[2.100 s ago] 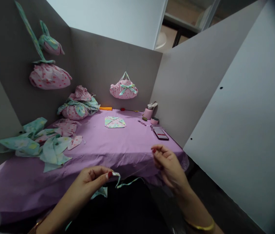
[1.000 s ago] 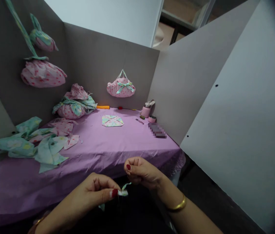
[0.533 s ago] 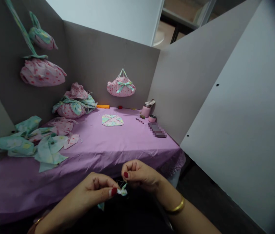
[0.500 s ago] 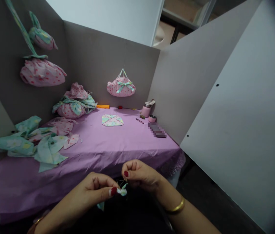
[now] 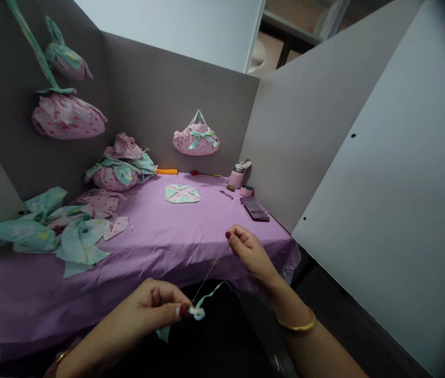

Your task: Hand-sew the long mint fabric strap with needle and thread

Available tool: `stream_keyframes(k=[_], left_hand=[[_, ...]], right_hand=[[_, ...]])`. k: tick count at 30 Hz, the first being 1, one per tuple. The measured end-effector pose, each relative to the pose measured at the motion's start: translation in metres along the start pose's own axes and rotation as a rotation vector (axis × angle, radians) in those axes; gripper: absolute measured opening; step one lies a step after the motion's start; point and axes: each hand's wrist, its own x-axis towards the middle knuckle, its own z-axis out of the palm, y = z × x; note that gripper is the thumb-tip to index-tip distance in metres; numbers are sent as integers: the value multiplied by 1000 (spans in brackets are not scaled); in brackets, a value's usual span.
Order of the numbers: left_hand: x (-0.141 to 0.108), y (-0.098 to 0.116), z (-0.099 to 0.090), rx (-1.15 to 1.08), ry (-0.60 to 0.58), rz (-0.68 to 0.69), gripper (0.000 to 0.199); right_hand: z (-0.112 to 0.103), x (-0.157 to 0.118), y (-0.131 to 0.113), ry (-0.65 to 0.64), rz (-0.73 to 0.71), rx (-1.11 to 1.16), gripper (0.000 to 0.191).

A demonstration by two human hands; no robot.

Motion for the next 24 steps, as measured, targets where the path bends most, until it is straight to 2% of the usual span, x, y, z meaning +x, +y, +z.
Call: stream_keyframes(k=[7, 13, 16, 19, 21, 24], left_hand=[[-1, -2, 0, 49, -26, -22, 25], [-5, 0, 0, 49, -49, -59, 26], [-4, 1, 0, 80, -45, -50, 26], [-4, 2, 1, 118, -13, -31, 26], [-3, 3, 1, 145, 2, -21, 26], [-2, 5, 3, 208, 21, -19, 29]], right_hand=[[-37, 18, 22, 363, -43, -400, 24], [-60, 26, 52, 483, 29, -655, 18], [-67, 27, 65, 494, 83, -709, 17], [-65, 25, 72, 449, 124, -700, 16], [-55, 21, 68, 392, 132, -658, 14], [-30, 10, 45, 249, 99, -534, 20]])
